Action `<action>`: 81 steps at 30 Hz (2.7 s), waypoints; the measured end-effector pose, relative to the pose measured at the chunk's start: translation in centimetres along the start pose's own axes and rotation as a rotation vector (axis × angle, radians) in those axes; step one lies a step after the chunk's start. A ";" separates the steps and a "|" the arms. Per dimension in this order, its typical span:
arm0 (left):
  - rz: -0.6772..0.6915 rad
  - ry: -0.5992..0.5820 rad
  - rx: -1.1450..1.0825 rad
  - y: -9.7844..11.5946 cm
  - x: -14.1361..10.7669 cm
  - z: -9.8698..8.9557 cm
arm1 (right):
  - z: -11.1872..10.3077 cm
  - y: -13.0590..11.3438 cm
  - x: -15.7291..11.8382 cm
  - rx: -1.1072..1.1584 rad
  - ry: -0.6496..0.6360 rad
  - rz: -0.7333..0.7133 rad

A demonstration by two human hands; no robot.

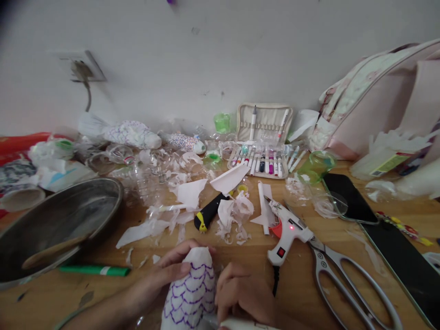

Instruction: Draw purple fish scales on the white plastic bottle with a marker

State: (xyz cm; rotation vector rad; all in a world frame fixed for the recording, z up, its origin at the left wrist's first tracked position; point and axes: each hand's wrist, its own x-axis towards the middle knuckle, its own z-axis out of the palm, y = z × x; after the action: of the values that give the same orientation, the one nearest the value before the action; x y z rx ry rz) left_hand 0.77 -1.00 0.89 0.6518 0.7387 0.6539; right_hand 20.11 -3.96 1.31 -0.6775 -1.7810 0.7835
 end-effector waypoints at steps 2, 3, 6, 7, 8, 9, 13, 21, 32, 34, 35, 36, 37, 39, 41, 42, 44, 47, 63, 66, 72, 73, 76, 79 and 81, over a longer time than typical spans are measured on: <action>0.017 0.004 0.069 0.4 -0.1 0.1 | 0.1 -0.1 -0.2 0.035 0.023 0.019; 0.020 -0.002 0.100 0.6 -0.1 0.1 | 0.2 -0.1 -0.3 0.052 0.029 0.026; 0.025 -0.033 0.078 0.6 0.1 -0.1 | 0.2 0.0 -0.5 0.086 0.016 0.033; 0.029 -0.041 0.023 0.5 0.2 -0.1 | 0.2 0.1 -0.5 0.095 0.015 0.032; 0.027 -0.053 -0.040 0.4 0.3 -0.2 | 0.2 0.2 -0.6 0.104 0.007 0.025; 0.027 -0.062 -0.110 0.3 0.4 -0.2 | 0.1 0.3 -0.6 0.114 0.002 0.016; 0.007 -0.123 -0.268 0.1 0.5 0.1 | 0.1 0.8 -0.5 0.144 -0.024 -0.039; 0.041 -0.114 -0.054 0.0 0.4 -0.6 | 0.0 0.5 0.5 0.083 -0.104 -0.075; 0.030 -0.158 0.072 -0.4 0.3 -1.2 | 0.2 1.3 0.0 -0.030 -0.092 -0.120; 0.025 -0.158 0.072 -0.3 0.3 -1.2 | 0.1 1.2 0.0 -0.035 -0.101 -0.130; 0.022 -0.157 0.070 -0.3 0.3 -1.1 | 0.0 1.0 0.0 -0.030 -0.111 -0.129; 0.020 -0.157 0.068 -0.3 0.3 -1.1 | -0.1 0.9 0.1 -0.023 -0.122 -0.127; 0.021 -0.155 0.063 -0.3 0.3 -1.1 | -0.1 0.8 0.1 -0.016 -0.123 -0.120; 0.023 -0.155 0.053 -0.3 0.3 -1.1 | -0.2 0.7 0.2 0.003 -0.127 -0.113; 0.018 -0.157 0.054 -0.3 0.3 -1.0 | -0.1 0.9 0.1 0.018 -0.125 -0.105; 0.014 -0.156 0.060 -0.3 0.3 -1.0 | -0.1 1.0 -0.1 0.023 -0.127 -0.095; 0.013 -0.156 0.070 -0.2 0.3 -1.0 | 0.0 1.3 -0.4 0.039 -0.137 -0.081; 0.016 -0.150 0.075 -0.2 0.3 -1.0 | -0.1 1.3 -0.8 0.052 -0.135 -0.053; 0.039 -0.144 0.043 -0.6 0.4 -1.2 | -0.4 1.5 -1.1 0.024 -0.057 -0.021; 0.030 -0.133 0.059 -0.4 0.3 -1.1 | -0.2 1.5 -1.3 0.057 -0.087 0.014; 0.033 -0.137 0.069 -0.3 0.3 -1.1 | 0.2 0.0 -1.5 -0.046 -0.020 0.171; 0.028 -0.137 0.068 -0.3 0.3 -1.1 | 0.3 -0.1 -1.4 -0.055 -0.005 0.183; 0.007 -0.136 0.067 -0.2 0.3 -1.0 | 0.4 -0.3 -1.3 -0.065 -0.007 0.194; -0.003 -0.139 0.072 -0.1 0.2 -1.0 | 0.4 -0.2 -1.2 -0.082 0.012 0.175; 0.006 -0.136 0.072 -0.1 0.2 -1.0 | 0.4 -0.2 -1.1 -0.092 0.025 0.166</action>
State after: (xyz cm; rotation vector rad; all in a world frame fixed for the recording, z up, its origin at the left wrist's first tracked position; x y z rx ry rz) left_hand 0.11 -0.64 0.14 0.7575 0.6362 0.5839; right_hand 20.11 -4.99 0.70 -0.9013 -1.7627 0.8036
